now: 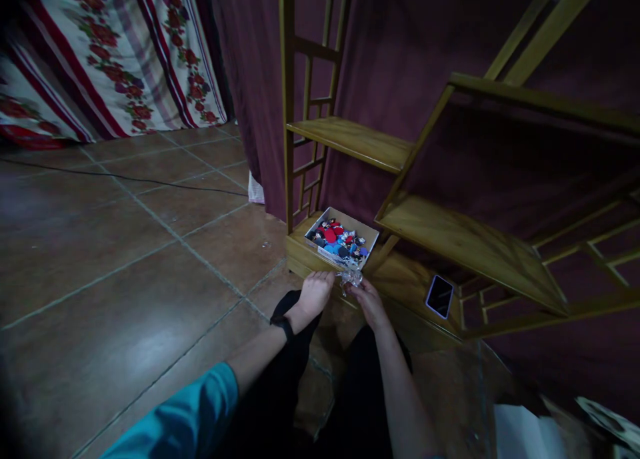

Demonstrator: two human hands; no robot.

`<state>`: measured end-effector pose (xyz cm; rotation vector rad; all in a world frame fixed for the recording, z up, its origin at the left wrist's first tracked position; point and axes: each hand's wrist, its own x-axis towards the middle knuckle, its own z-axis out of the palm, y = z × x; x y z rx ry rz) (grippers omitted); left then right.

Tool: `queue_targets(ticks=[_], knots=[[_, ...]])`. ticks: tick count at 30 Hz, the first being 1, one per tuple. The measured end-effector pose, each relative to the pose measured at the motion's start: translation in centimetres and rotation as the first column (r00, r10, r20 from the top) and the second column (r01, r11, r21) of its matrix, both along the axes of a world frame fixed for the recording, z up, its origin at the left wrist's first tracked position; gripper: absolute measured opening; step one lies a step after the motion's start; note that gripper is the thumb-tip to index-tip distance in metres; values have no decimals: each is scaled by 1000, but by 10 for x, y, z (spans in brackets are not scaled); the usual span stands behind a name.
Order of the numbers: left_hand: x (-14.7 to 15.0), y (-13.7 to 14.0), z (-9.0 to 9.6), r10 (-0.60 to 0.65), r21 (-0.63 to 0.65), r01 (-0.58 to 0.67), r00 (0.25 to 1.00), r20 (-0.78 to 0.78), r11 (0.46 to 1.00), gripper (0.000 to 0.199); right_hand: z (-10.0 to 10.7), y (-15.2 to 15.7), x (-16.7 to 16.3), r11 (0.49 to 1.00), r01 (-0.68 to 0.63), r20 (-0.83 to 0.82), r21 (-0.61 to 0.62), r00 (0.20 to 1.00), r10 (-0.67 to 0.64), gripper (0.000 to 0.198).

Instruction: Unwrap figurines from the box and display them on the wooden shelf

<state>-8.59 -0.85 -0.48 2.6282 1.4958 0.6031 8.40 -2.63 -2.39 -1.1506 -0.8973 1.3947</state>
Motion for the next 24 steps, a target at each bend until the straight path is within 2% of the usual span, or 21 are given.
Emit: queue_targets(ticks=[5,10,15,20,24], knots=[[2,4,1,73,-129,-65,996,57,990,19,7,-2,-2,999,-15,26,-36,1000,16,39],[4,10,-5,162,-244,-131,981,110,961,26,14,-6,-2,996,-69,47,-52,996,71,38],[6,18,-12,247,-338,-200,964,103,920,27,15,-6,-1,987,-133,-33,-91,991,130,32],[8,21,-11,255,-397,-199,963,93,896,27,16,-6,1,984,-170,-157,-60,975,159,31],[10,21,-8,266,-425,-196,957,112,884,26,18,-7,-1,983,-178,-103,-44,980,173,35]])
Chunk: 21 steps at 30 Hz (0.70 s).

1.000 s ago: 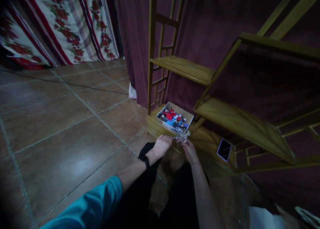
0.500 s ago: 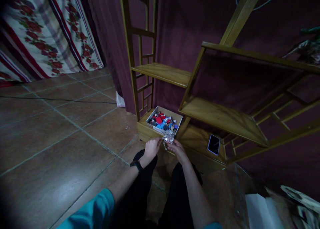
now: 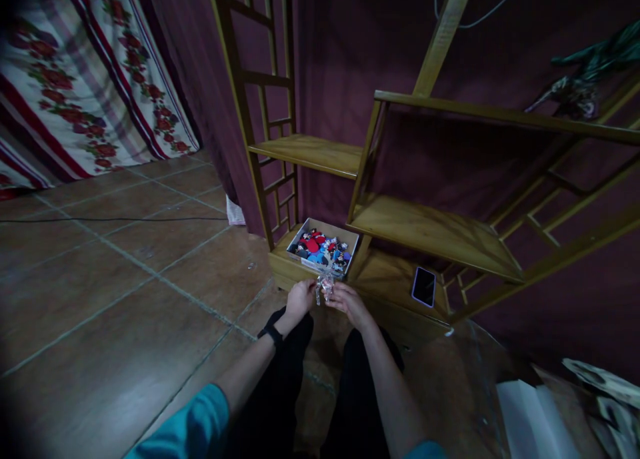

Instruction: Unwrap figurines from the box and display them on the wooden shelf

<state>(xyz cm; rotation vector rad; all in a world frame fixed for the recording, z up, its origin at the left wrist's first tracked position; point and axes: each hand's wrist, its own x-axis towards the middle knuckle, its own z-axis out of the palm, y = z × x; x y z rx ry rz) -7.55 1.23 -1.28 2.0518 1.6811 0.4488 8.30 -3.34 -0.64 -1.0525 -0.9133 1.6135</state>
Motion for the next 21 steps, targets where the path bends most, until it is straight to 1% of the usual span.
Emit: queue_targets(ticks=[4,9,12,14,18,21], knots=[[1,-1,4,-15,-1,15,998,69,1000,22,0,-1,-3,1000,-22,57,22,998,20,38],[3,-3,8,-40,-3,40,989,141,999,19,-5,1,-3,999,-33,48,31,998,31,34],[4,-1,6,-36,-18,40,985,169,999,19,-10,2,-1,999,-23,52,35,998,22,32],[5,2,2,-61,1,62,975,214,998,21,-12,4,-1,999,-12,60,44,998,9,31],[4,8,-8,-110,34,105,916,386,994,23,-13,6,-2,998,34,69,57,997,-38,31],[3,10,-13,-106,-26,145,825,555,989,23,-14,8,-3,994,91,58,65,994,-95,34]])
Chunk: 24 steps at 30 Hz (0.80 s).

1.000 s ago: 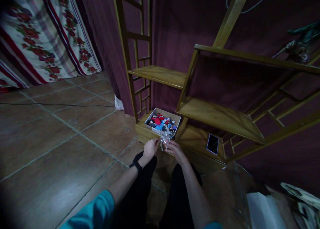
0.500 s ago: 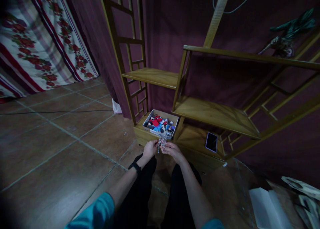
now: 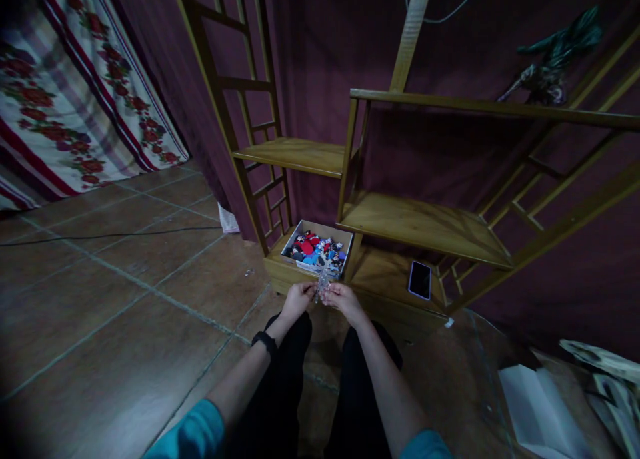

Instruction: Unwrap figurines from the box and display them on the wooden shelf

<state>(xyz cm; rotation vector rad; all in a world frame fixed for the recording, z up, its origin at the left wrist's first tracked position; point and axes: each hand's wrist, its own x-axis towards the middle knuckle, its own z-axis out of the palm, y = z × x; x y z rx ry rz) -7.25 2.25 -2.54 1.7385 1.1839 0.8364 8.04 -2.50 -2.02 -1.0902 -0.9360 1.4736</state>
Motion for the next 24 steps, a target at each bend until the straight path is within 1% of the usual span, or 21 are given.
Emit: queue_targets(ticks=[2,4,7,14,19,24], knots=[[0,1,-2,-26,-81,38,989,145,996,25,-1,2,0,1000,30,-7,10,1000,-30,34],[1,1,-3,-27,-155,72,960,277,985,26,-1,3,-1,999,50,-12,17,999,-50,35],[1,2,-3,-10,-224,107,918,397,969,29,-1,4,-3,998,62,-17,24,998,-62,35],[4,3,2,-15,-277,162,885,466,947,31,-1,6,-8,996,67,7,59,998,-68,31],[6,3,1,-14,-252,157,872,490,955,18,-4,8,-11,995,66,53,77,996,-70,31],[6,5,0,1,-246,125,889,457,961,16,-3,9,-13,995,42,89,91,995,-50,30]])
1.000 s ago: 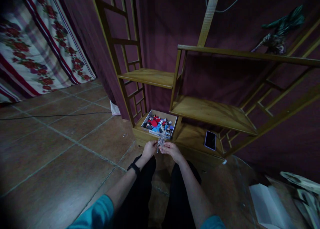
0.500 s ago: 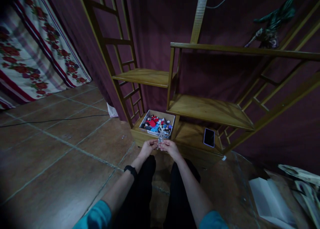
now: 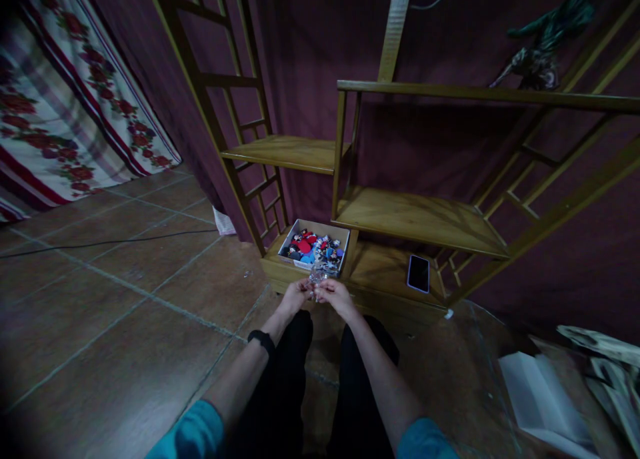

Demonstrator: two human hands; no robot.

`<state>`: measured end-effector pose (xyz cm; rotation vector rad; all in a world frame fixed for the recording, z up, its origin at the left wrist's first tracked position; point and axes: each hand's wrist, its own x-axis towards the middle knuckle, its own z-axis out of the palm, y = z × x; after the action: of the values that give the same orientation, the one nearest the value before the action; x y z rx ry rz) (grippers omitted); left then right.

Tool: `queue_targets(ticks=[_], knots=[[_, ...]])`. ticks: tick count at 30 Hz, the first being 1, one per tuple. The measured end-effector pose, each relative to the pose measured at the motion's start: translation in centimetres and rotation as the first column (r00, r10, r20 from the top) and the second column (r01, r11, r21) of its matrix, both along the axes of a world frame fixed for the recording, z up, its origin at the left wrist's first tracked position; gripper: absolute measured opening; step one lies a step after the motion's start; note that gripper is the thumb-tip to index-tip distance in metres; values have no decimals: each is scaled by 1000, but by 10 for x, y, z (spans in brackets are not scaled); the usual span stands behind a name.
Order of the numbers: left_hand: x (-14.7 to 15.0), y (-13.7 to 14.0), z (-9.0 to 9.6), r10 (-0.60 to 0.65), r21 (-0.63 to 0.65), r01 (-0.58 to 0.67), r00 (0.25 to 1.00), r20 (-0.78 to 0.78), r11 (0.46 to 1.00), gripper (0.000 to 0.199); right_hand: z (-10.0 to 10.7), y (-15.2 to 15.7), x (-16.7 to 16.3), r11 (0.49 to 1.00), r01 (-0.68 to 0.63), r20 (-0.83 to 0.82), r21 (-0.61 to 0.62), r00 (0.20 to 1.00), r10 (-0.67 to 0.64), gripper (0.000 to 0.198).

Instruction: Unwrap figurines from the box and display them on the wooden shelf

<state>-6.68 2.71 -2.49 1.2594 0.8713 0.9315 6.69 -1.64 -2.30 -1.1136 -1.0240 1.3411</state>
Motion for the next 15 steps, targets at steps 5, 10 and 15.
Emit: queue_targets(ticks=[5,10,15], knots=[[-4,0,1,-15,-16,15,1000,-1,1000,19,2,1,5,999,46,-5,-7,999,-46,34],[-7,-2,3,-20,-84,24,999,48,996,31,1,2,14,978,203,58,42,977,-205,30],[-7,-3,4,-32,-110,38,998,51,993,36,-6,4,15,956,281,86,89,954,-288,23]])
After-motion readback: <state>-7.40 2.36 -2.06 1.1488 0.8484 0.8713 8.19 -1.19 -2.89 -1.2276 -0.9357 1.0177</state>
